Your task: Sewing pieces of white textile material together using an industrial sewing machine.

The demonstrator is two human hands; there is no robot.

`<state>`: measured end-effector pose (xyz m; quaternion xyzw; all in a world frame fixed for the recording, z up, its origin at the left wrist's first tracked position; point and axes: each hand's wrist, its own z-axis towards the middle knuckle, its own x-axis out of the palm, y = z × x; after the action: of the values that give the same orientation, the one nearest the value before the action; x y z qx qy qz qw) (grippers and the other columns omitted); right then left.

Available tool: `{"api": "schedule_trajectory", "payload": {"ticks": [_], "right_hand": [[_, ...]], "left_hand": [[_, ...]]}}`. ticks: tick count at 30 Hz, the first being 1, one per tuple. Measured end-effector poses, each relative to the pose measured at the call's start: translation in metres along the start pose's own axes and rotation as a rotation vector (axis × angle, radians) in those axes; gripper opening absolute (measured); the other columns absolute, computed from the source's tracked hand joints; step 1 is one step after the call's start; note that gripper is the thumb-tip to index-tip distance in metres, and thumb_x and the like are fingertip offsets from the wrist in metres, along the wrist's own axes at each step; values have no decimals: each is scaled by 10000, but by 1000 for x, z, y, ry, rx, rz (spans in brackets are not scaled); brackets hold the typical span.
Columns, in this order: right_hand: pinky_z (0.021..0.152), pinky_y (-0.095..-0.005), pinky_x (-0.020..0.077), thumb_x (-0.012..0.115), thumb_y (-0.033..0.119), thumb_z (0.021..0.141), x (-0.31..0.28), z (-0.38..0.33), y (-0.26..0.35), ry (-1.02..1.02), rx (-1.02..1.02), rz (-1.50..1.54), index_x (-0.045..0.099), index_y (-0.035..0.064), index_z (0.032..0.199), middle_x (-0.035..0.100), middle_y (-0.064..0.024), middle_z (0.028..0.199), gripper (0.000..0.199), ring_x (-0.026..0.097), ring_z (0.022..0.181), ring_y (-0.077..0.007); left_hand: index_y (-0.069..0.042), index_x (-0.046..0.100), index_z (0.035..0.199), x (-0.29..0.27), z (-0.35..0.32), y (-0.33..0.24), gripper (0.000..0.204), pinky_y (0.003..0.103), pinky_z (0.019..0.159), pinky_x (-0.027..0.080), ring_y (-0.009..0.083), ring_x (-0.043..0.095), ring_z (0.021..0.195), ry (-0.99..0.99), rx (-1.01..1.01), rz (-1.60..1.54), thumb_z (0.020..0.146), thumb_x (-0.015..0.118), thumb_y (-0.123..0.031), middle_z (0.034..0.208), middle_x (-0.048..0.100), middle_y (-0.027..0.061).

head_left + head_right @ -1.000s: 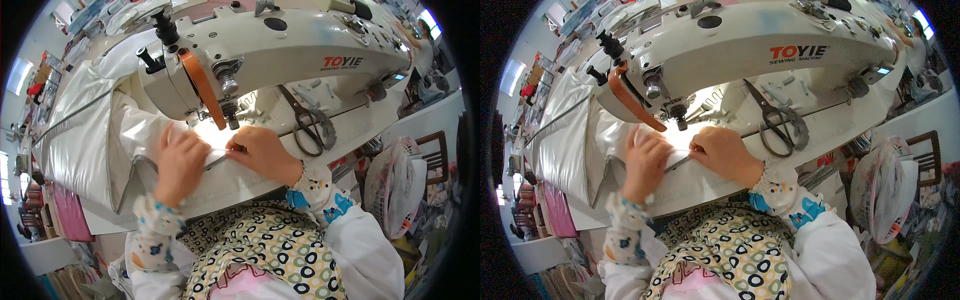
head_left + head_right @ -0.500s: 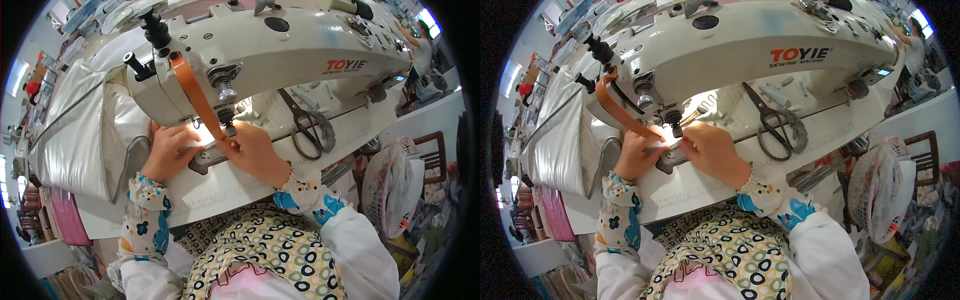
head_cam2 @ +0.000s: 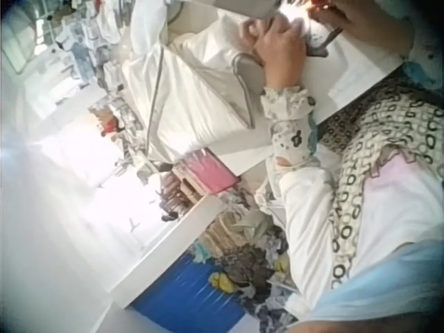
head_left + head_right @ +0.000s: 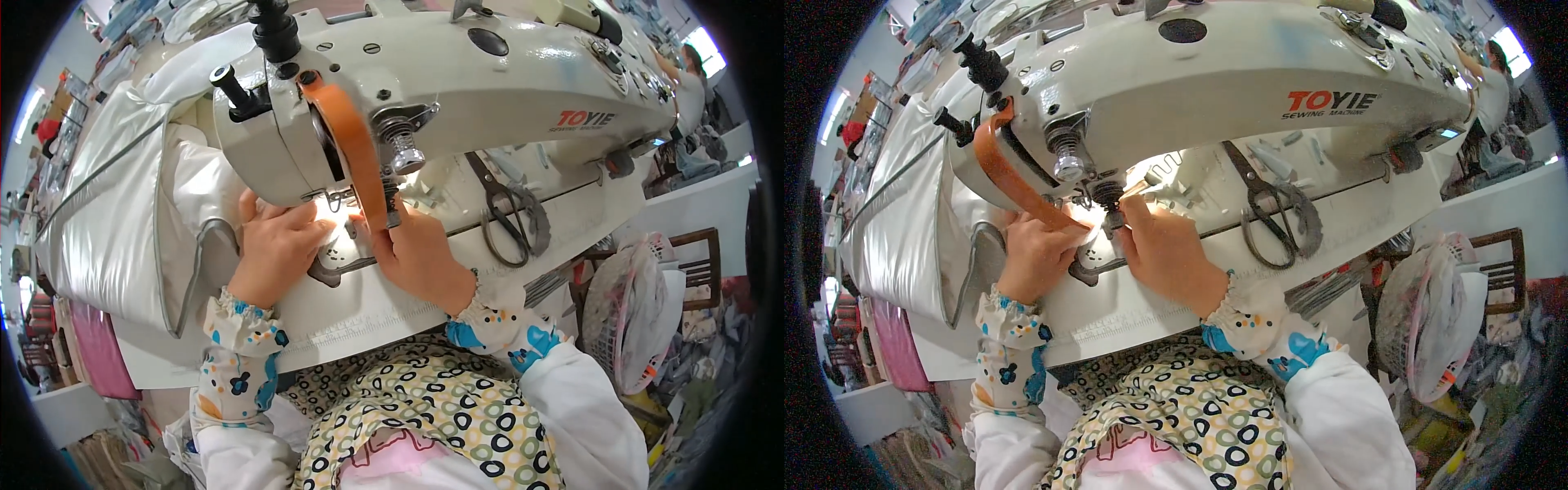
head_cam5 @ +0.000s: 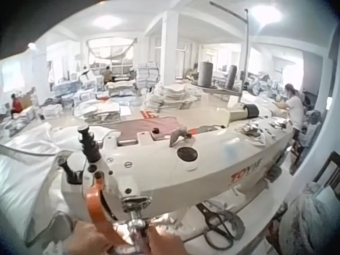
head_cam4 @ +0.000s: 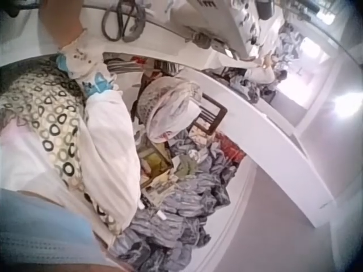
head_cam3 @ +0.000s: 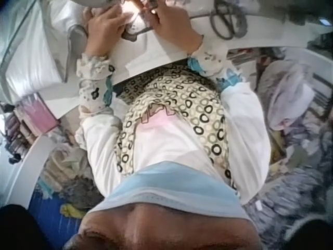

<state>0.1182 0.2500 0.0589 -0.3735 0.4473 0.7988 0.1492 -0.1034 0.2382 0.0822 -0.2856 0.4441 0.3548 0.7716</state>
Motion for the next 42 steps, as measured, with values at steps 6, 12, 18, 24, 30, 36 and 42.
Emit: {"api": "schedule_trajectory", "payload": {"ticks": [6, 12, 18, 24, 30, 36, 42], "right_hand": [[631, -436, 509, 614, 29, 886, -7, 0, 0, -164, 4, 179, 467, 37, 1097, 659, -144, 857, 258, 662, 763, -351], [631, -429, 511, 615, 26, 896, -10, 3, -7, -164, 13, 202, 462, 27, 1066, 656, -157, 870, 228, 665, 769, -350], [634, -430, 505, 613, 34, 903, -11, 0, 3, -186, 58, 229, 472, 36, 1060, 654, -160, 848, 211, 658, 753, -359], [521, -346, 445, 631, 44, 887, -18, -10, 8, -228, 41, 295, 470, -16, 1144, 604, -154, 720, 309, 577, 546, -251], [575, -382, 494, 661, 57, 837, -7, -41, 32, -39, -141, 363, 610, 63, 970, 630, -84, 761, 143, 611, 627, -288], [764, -445, 508, 602, 168, 907, 52, -20, 94, -12, -597, 172, 640, 106, 1169, 630, -149, 934, 272, 622, 866, -320], [907, -411, 471, 550, 229, 960, 1, -211, -41, -96, -407, 174, 580, 46, 1287, 613, -153, 1152, 376, 584, 1049, -296]], "left_hand": [[-187, 690, 839, 9, 4, -24, 94, 395, 992, 317, 109, 598, 976, -63, -26, 257, 757, 663, -151, 965, 626, -74], [-164, 688, 877, 17, 9, -33, 135, 366, 968, 345, 109, 587, 973, -43, -13, 313, 745, 663, -150, 921, 600, -78], [-146, 682, 920, 21, 11, -42, 178, 375, 944, 390, 131, 588, 988, -88, 28, 328, 745, 655, -142, 898, 603, -60], [-49, 685, 943, -10, -2, -78, 139, 458, 1049, 420, 235, 600, 1161, -110, 21, 201, 833, 659, -130, 1076, 678, 56], [-53, 663, 1135, -81, -14, -65, 321, 485, 1139, 291, 249, 566, 1245, 41, -348, 652, 820, 620, -98, 1136, 688, 81], [-68, 622, 947, -114, -11, -27, 150, 424, 833, 472, 259, 654, 902, 243, -244, 524, 806, 575, -86, 873, 648, 73], [-127, 505, 681, -146, -19, -150, 112, 346, 541, 416, 187, 555, 553, 339, 68, 495, 697, 616, -130, 603, 512, 39]]}}
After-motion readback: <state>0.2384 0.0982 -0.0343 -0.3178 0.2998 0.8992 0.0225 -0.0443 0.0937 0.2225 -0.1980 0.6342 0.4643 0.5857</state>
